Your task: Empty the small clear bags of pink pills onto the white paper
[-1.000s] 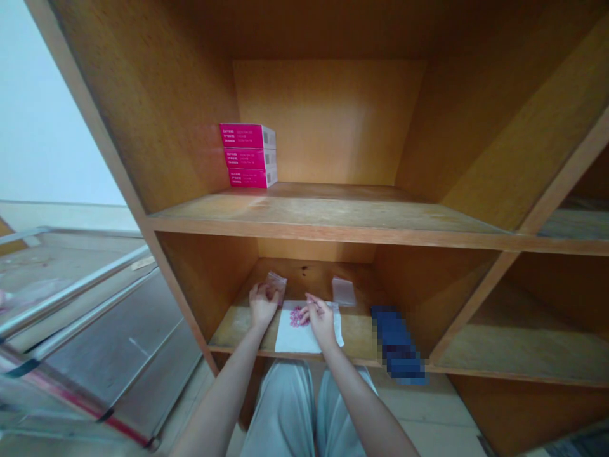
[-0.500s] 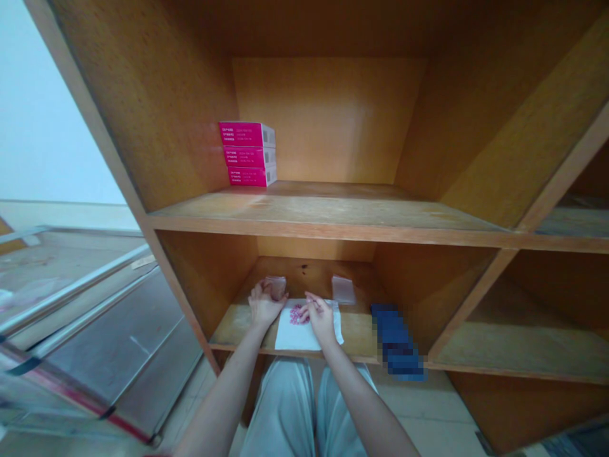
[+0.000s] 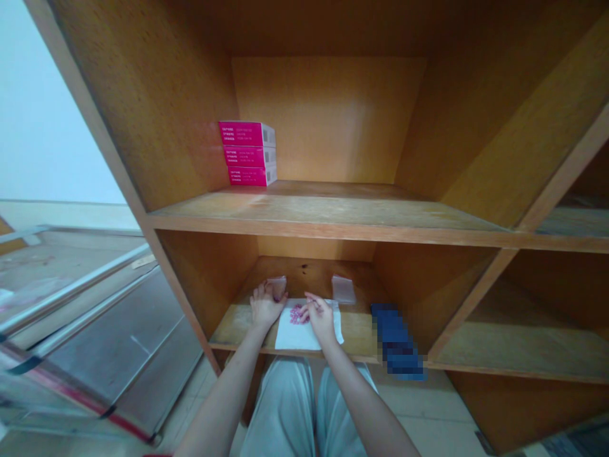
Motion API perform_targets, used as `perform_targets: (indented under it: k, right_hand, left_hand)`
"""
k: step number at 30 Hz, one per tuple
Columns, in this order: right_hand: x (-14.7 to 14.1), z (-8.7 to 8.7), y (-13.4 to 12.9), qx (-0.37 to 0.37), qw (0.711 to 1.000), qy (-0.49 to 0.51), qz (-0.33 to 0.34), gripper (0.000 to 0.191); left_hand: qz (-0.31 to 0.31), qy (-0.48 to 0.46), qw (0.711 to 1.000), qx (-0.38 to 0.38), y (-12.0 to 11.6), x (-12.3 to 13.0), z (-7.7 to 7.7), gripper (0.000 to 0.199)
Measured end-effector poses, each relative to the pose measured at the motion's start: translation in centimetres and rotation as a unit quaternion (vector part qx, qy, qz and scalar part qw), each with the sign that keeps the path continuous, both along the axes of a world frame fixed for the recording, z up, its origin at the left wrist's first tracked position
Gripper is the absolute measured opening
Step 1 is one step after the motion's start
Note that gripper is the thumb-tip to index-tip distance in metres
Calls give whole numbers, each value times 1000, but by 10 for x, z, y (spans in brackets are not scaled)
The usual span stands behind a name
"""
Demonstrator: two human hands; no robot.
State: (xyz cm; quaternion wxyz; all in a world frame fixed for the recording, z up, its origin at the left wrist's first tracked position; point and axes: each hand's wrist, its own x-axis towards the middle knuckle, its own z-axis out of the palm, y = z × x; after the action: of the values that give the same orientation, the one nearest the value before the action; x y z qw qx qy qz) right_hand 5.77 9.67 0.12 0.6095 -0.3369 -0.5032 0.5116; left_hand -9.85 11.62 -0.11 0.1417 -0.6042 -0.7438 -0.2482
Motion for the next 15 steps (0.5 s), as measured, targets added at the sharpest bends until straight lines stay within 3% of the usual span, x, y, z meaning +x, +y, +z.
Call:
perform_targets:
  k: [15]
  right_hand:
    - [-1,-1,0,11,1000,-4,-2,35]
  left_hand:
    - [-58,-30,998,13,1,0,-4,48]
